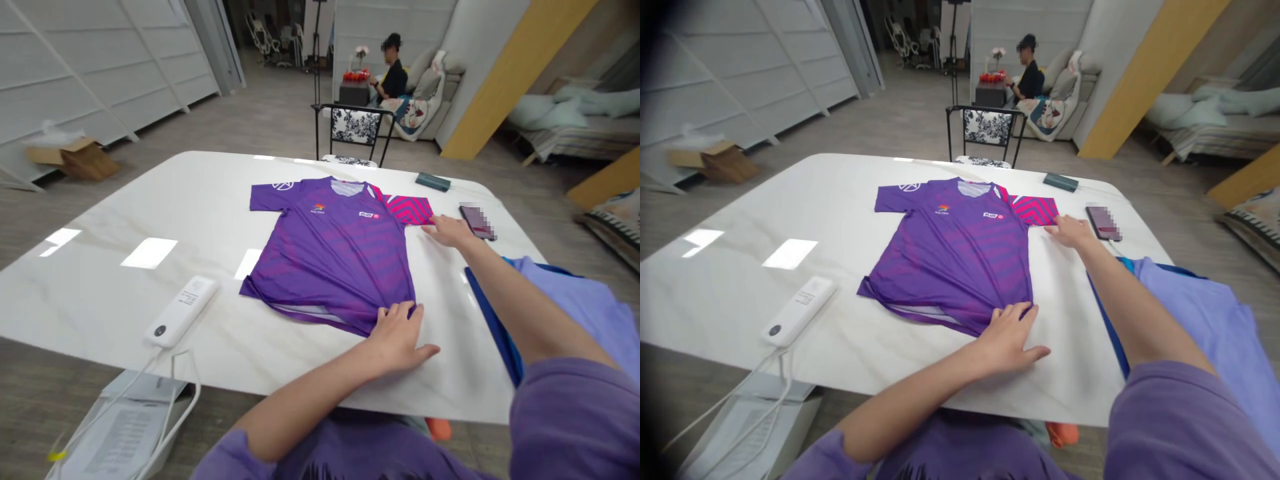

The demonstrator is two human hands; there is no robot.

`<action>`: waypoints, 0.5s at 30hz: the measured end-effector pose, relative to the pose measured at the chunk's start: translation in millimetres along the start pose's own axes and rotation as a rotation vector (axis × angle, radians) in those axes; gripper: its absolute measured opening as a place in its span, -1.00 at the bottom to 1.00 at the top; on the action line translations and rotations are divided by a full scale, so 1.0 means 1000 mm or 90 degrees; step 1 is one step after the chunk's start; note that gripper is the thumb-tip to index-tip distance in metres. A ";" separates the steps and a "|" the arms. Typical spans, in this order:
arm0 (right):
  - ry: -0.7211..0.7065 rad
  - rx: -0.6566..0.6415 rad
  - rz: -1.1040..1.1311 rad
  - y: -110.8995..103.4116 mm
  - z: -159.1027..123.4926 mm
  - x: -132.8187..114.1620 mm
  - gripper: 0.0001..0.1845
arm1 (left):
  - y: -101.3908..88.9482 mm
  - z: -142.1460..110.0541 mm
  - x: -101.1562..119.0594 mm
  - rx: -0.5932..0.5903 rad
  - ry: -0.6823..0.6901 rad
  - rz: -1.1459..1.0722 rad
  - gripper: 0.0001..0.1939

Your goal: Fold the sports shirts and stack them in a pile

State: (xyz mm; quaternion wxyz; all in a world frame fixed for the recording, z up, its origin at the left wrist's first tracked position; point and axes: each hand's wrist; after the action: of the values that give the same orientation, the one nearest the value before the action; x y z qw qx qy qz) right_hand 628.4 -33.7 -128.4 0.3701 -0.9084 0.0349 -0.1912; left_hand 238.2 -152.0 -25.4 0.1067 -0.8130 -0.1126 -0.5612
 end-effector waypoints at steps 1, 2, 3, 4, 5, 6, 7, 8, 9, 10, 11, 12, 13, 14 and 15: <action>-0.013 0.020 0.005 -0.005 -0.019 0.001 -0.24 | 0.009 0.003 0.010 -0.013 0.049 -0.036 0.02; -0.035 0.041 0.016 -0.009 -0.041 -0.001 -0.23 | 0.012 0.002 0.017 -0.016 0.100 -0.072 0.00; -0.066 0.059 0.032 -0.013 -0.066 -0.005 -0.23 | 0.011 -0.002 0.022 -0.008 0.148 -0.101 -0.06; -0.104 0.076 0.053 -0.016 -0.095 -0.012 -0.24 | 0.006 -0.009 0.024 0.009 0.184 -0.121 -0.15; -0.147 0.088 0.078 -0.018 -0.127 -0.020 -0.25 | -0.004 -0.020 0.021 0.038 0.202 -0.128 -0.26; -0.192 0.098 0.106 -0.018 -0.161 -0.029 -0.26 | -0.018 -0.033 0.013 0.071 0.197 -0.114 -0.38; -0.237 0.103 0.135 -0.016 -0.196 -0.039 -0.28 | -0.033 -0.049 0.001 0.108 0.171 -0.082 -0.47; -0.276 0.100 0.161 -0.012 -0.231 -0.048 -0.32 | -0.049 -0.067 -0.016 0.156 0.130 -0.033 -0.52; -0.299 0.100 0.182 -0.006 -0.264 -0.057 -0.35 | -0.065 -0.086 -0.035 0.211 0.082 0.031 -0.56; -0.310 0.101 0.198 0.001 -0.293 -0.064 -0.37 | -0.080 -0.107 -0.056 0.247 0.028 0.103 -0.58; -0.309 0.103 0.209 0.009 -0.319 -0.070 -0.39 | -0.093 -0.128 -0.078 0.270 -0.025 0.174 -0.57; -0.301 0.107 0.217 0.018 -0.340 -0.073 -0.39 | -0.105 -0.149 -0.098 0.278 -0.067 0.232 -0.56; -0.292 0.109 0.222 0.028 -0.357 -0.074 -0.39 | -0.114 -0.169 -0.117 0.282 -0.099 0.274 -0.54; -0.283 0.110 0.227 0.037 -0.369 -0.072 -0.39 | -0.121 -0.189 -0.132 0.282 -0.126 0.301 -0.51; -0.276 0.109 0.232 0.045 -0.378 -0.069 -0.39 | -0.126 -0.206 -0.145 0.280 -0.148 0.315 -0.49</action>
State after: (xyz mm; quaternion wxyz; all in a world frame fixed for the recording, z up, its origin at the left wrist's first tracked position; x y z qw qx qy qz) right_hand 427.1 -301.0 65.4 0.4722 -0.8724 0.1013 0.0747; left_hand -32.7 -103.0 -83.6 0.3986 -0.8318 -0.0417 -0.3841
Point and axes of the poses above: each hand's wrist, its own z-axis towards the middle knuckle, its own y-axis out of the palm, x = y × z, and after that the axes turned 6 degrees about -z, right-handed
